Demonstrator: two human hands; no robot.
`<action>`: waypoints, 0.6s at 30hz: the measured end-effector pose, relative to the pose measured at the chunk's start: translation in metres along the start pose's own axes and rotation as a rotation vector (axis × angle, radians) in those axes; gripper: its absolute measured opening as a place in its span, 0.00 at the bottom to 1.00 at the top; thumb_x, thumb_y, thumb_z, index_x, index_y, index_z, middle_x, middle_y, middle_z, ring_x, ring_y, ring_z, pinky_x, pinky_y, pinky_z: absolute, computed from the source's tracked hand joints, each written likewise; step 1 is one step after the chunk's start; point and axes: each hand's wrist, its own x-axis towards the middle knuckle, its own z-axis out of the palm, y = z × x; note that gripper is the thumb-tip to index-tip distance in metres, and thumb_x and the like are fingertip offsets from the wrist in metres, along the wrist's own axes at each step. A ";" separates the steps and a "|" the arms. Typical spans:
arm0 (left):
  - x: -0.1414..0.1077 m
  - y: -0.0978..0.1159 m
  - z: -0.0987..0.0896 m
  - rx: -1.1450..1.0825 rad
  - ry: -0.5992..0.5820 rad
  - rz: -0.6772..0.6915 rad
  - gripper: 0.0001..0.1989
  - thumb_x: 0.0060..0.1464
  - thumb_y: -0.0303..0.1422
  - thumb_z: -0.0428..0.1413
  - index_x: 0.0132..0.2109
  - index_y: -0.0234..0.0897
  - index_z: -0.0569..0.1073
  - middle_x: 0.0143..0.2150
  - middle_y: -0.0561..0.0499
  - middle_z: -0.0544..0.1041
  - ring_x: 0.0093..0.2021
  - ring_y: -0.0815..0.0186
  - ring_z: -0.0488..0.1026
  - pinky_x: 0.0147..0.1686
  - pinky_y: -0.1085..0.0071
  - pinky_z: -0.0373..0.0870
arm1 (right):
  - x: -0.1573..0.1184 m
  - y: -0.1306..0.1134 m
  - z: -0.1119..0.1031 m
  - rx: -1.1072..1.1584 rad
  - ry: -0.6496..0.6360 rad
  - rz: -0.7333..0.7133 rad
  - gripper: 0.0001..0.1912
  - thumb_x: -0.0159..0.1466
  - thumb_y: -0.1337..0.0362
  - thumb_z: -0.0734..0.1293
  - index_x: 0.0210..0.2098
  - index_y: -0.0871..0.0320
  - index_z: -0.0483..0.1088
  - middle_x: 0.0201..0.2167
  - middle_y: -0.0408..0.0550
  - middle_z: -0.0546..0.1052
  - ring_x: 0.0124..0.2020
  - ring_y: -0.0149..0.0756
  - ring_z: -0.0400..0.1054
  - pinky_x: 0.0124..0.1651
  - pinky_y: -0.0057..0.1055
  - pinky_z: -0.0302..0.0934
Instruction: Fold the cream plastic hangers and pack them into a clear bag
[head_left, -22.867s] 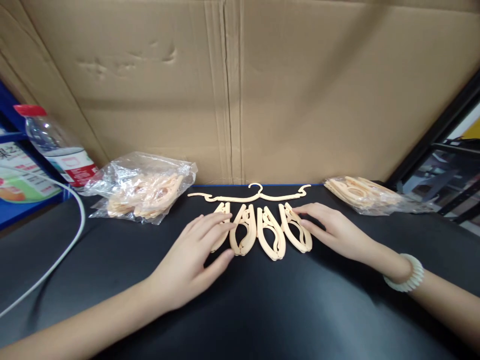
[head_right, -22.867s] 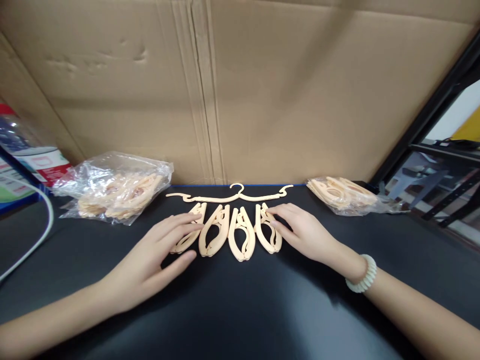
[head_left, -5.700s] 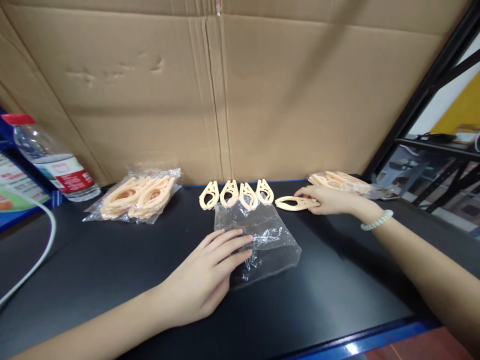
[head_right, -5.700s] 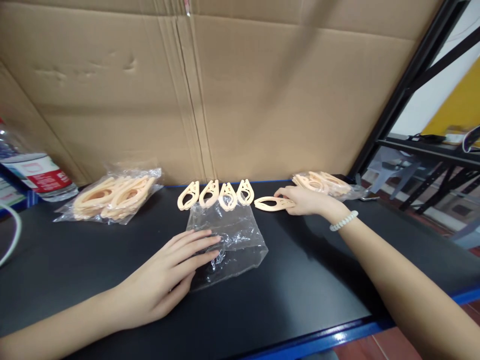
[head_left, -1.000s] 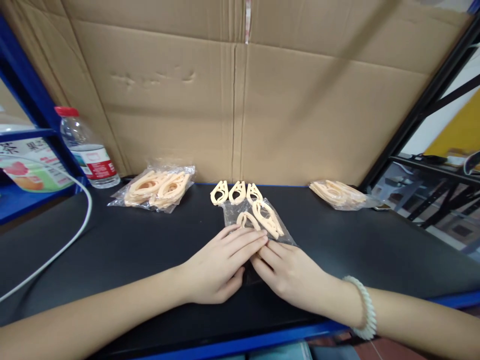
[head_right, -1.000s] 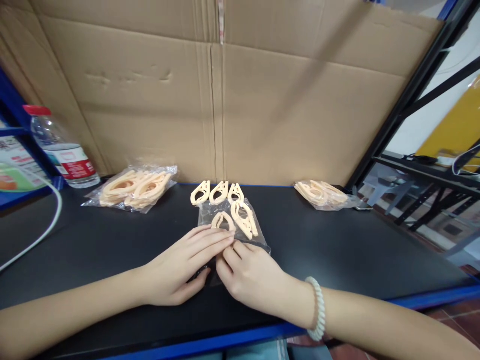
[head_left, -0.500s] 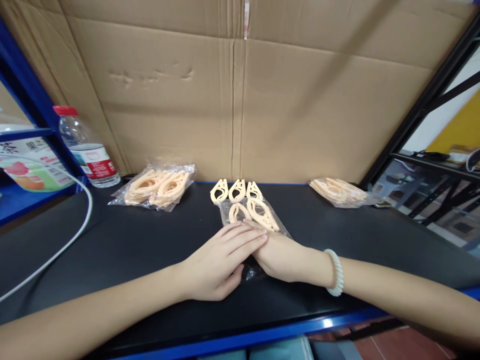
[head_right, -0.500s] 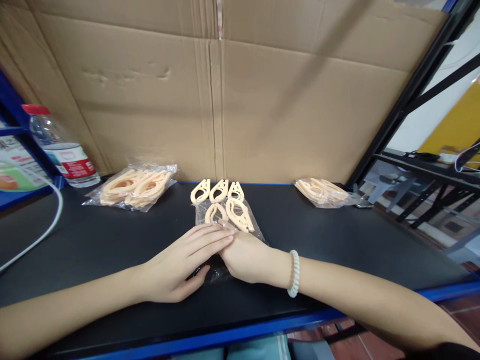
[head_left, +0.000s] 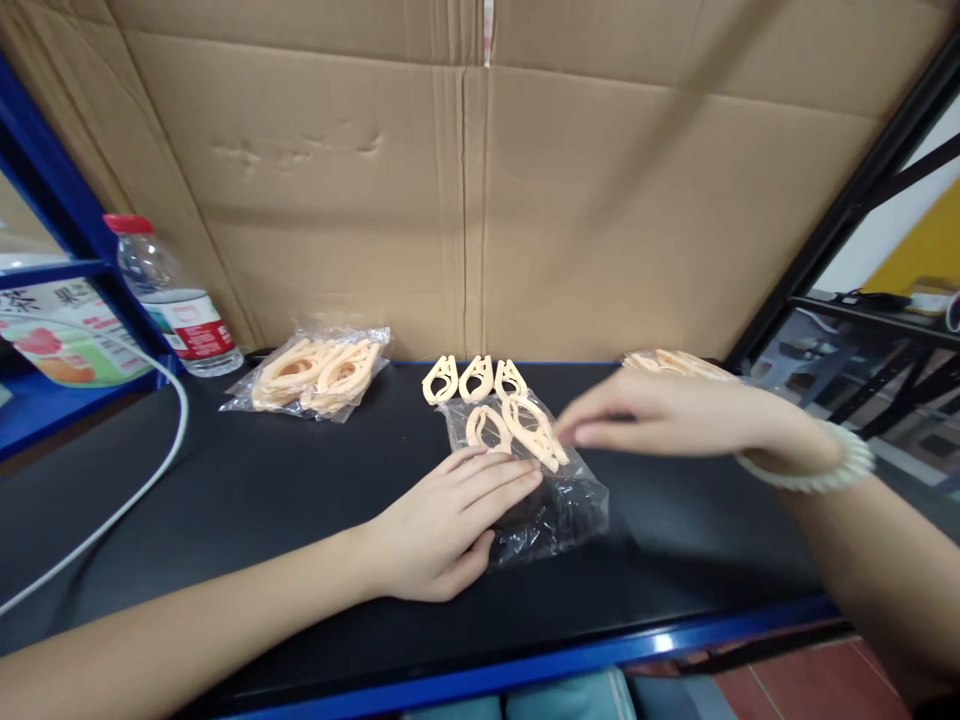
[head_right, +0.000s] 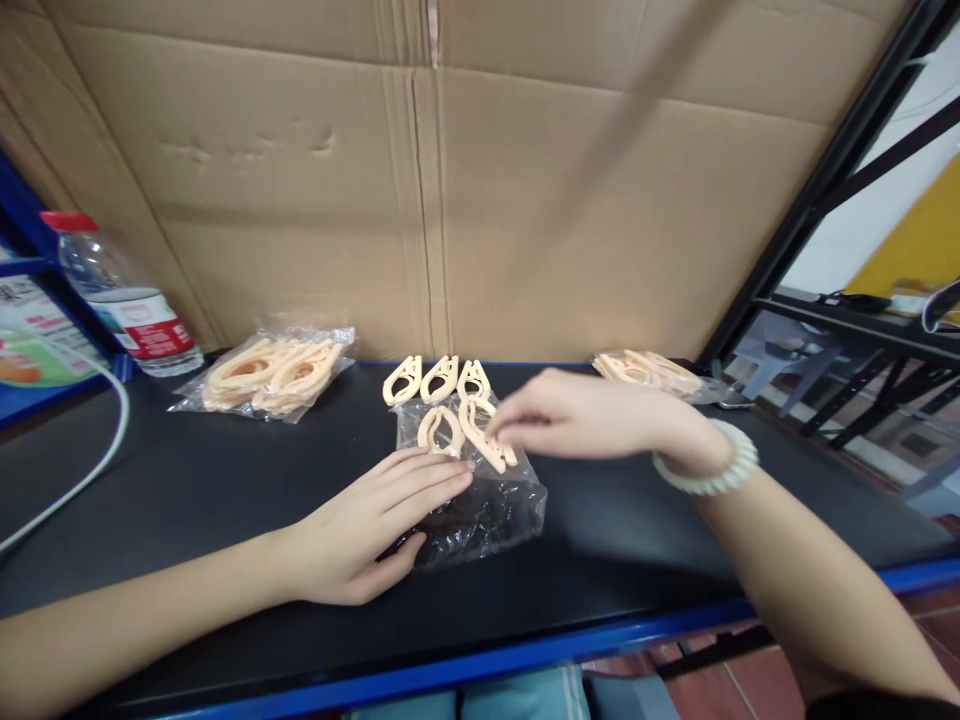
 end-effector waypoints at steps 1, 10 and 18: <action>0.000 0.000 0.000 0.001 -0.003 0.003 0.37 0.52 0.22 0.48 0.68 0.39 0.49 0.66 0.42 0.63 0.65 0.54 0.58 0.64 0.50 0.54 | 0.007 0.018 0.006 0.002 -0.080 0.034 0.11 0.68 0.65 0.63 0.47 0.51 0.75 0.42 0.41 0.80 0.39 0.34 0.75 0.42 0.28 0.70; 0.003 0.002 -0.006 0.037 -0.042 0.069 0.29 0.53 0.22 0.48 0.63 0.37 0.60 0.63 0.43 0.68 0.62 0.57 0.63 0.64 0.54 0.55 | 0.062 0.110 0.104 -0.171 -0.218 0.105 0.38 0.57 0.84 0.58 0.64 0.57 0.58 0.66 0.55 0.59 0.62 0.44 0.58 0.60 0.42 0.58; 0.002 0.001 -0.006 0.071 -0.075 0.133 0.22 0.55 0.23 0.48 0.57 0.34 0.67 0.62 0.41 0.69 0.59 0.55 0.66 0.62 0.55 0.59 | 0.046 0.122 0.110 -0.245 -0.268 0.240 0.27 0.60 0.80 0.61 0.57 0.58 0.66 0.63 0.60 0.62 0.60 0.51 0.59 0.54 0.44 0.60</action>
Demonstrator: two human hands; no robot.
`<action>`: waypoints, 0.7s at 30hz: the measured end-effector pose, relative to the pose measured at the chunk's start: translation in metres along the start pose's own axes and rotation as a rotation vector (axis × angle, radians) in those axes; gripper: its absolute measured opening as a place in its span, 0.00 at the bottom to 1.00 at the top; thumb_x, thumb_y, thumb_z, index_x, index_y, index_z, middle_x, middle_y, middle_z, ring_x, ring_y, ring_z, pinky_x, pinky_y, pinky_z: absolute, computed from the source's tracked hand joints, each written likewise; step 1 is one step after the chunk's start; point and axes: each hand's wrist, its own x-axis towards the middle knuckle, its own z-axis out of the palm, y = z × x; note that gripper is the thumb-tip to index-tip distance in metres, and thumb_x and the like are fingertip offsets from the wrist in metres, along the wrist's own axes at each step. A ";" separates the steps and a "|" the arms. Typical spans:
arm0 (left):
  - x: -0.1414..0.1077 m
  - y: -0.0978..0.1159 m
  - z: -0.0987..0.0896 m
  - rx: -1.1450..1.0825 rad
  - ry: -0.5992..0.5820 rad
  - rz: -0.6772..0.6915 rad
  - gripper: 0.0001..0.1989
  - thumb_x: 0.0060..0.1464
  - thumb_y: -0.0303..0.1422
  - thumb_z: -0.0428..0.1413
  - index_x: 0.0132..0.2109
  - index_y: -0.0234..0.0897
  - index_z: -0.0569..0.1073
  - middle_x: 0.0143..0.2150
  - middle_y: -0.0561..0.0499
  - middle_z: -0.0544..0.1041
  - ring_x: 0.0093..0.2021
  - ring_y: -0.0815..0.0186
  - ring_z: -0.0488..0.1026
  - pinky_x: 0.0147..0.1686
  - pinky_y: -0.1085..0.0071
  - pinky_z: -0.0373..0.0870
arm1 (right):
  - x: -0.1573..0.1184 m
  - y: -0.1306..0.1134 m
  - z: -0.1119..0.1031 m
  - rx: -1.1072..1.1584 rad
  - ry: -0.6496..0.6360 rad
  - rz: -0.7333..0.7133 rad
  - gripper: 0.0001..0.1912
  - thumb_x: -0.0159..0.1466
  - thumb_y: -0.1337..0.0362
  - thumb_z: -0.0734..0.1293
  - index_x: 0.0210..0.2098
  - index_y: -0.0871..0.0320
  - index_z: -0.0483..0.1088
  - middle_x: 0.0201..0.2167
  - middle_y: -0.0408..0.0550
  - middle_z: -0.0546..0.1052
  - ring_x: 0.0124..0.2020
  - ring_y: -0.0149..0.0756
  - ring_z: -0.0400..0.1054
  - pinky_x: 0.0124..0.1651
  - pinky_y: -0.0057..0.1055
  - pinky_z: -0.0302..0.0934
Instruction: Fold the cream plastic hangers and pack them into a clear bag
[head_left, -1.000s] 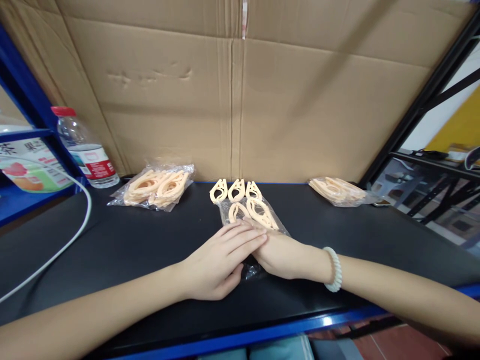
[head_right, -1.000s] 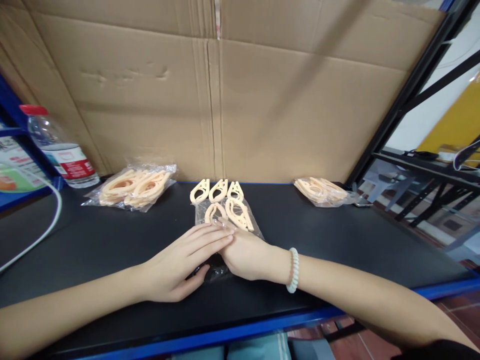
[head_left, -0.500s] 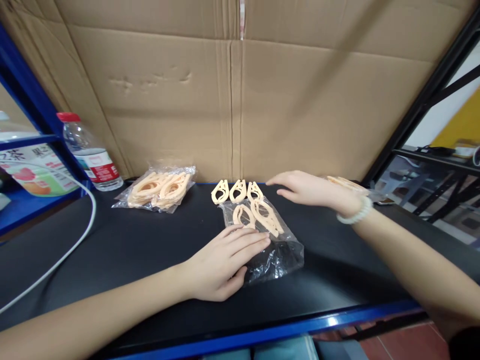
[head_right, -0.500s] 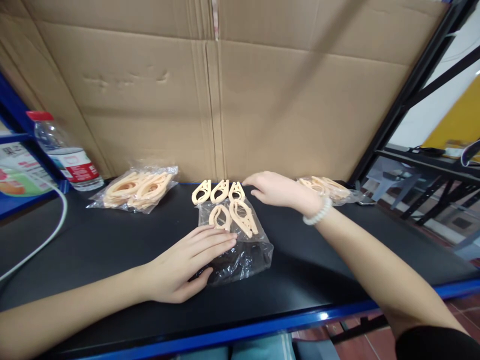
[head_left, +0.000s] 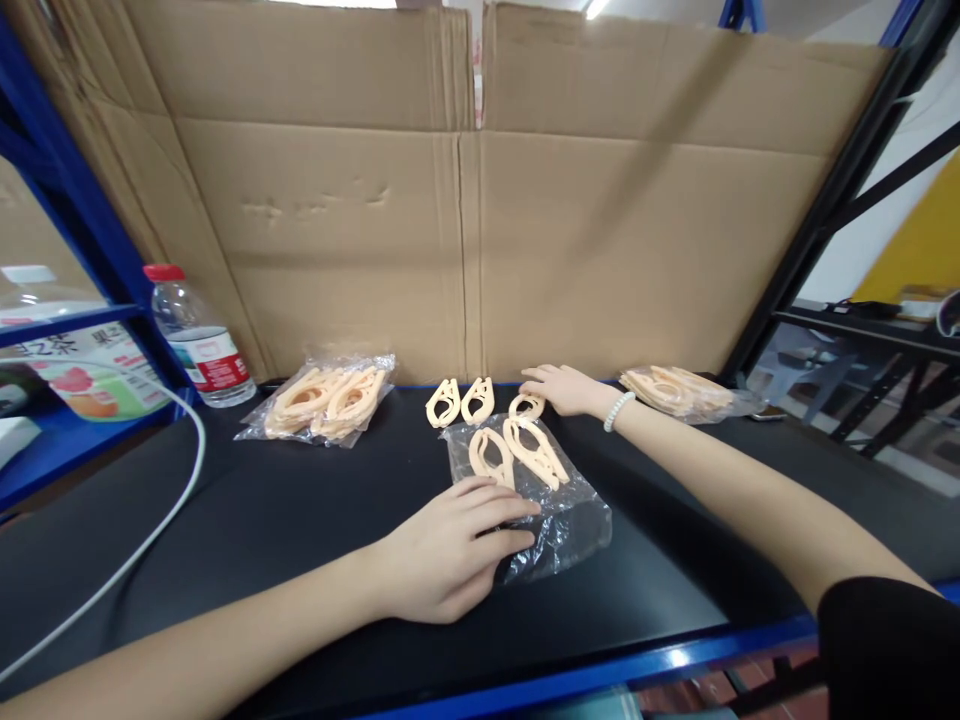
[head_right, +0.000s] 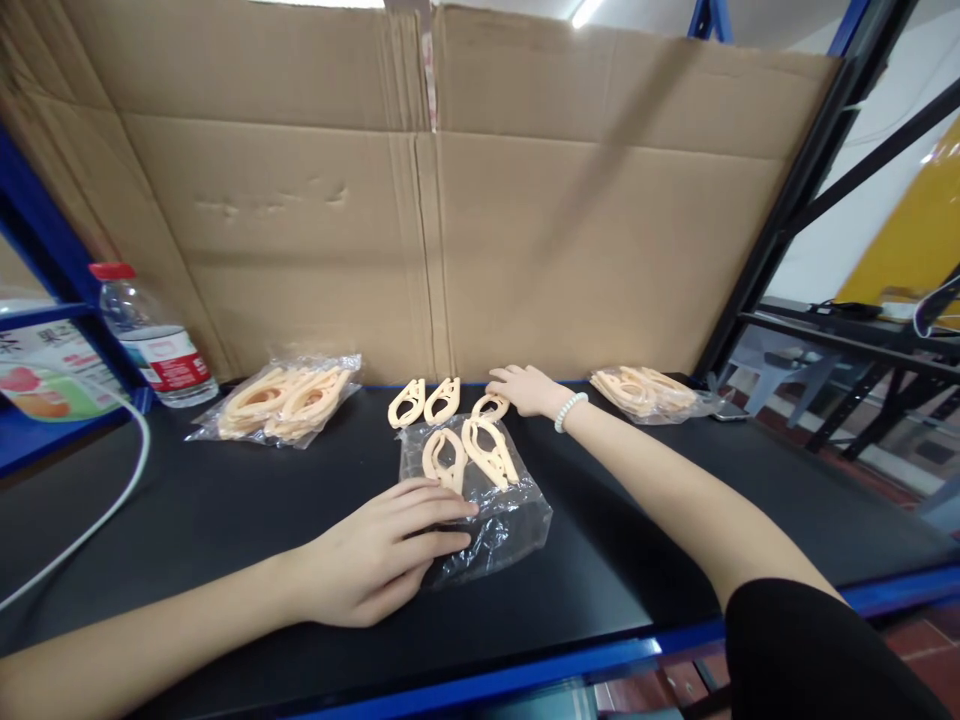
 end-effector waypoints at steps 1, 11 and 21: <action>0.000 0.000 0.000 -0.001 0.001 0.001 0.22 0.54 0.23 0.49 0.57 0.34 0.68 0.62 0.41 0.69 0.59 0.55 0.66 0.62 0.54 0.59 | -0.006 0.006 0.001 0.006 -0.020 0.020 0.24 0.60 0.79 0.62 0.55 0.59 0.68 0.59 0.60 0.67 0.57 0.50 0.63 0.53 0.42 0.61; 0.001 -0.001 0.003 -0.020 0.088 -0.009 0.20 0.54 0.22 0.48 0.54 0.34 0.70 0.59 0.40 0.72 0.57 0.55 0.68 0.59 0.53 0.64 | -0.109 0.011 0.009 0.027 -0.001 0.127 0.16 0.68 0.72 0.54 0.48 0.67 0.70 0.41 0.61 0.73 0.41 0.45 0.70 0.47 0.39 0.65; 0.000 -0.004 0.008 -0.038 0.099 -0.044 0.22 0.54 0.21 0.49 0.57 0.34 0.68 0.60 0.41 0.71 0.59 0.55 0.67 0.61 0.52 0.62 | -0.196 -0.035 -0.019 0.190 0.452 0.165 0.13 0.71 0.64 0.57 0.48 0.60 0.70 0.38 0.52 0.76 0.35 0.38 0.73 0.37 0.32 0.67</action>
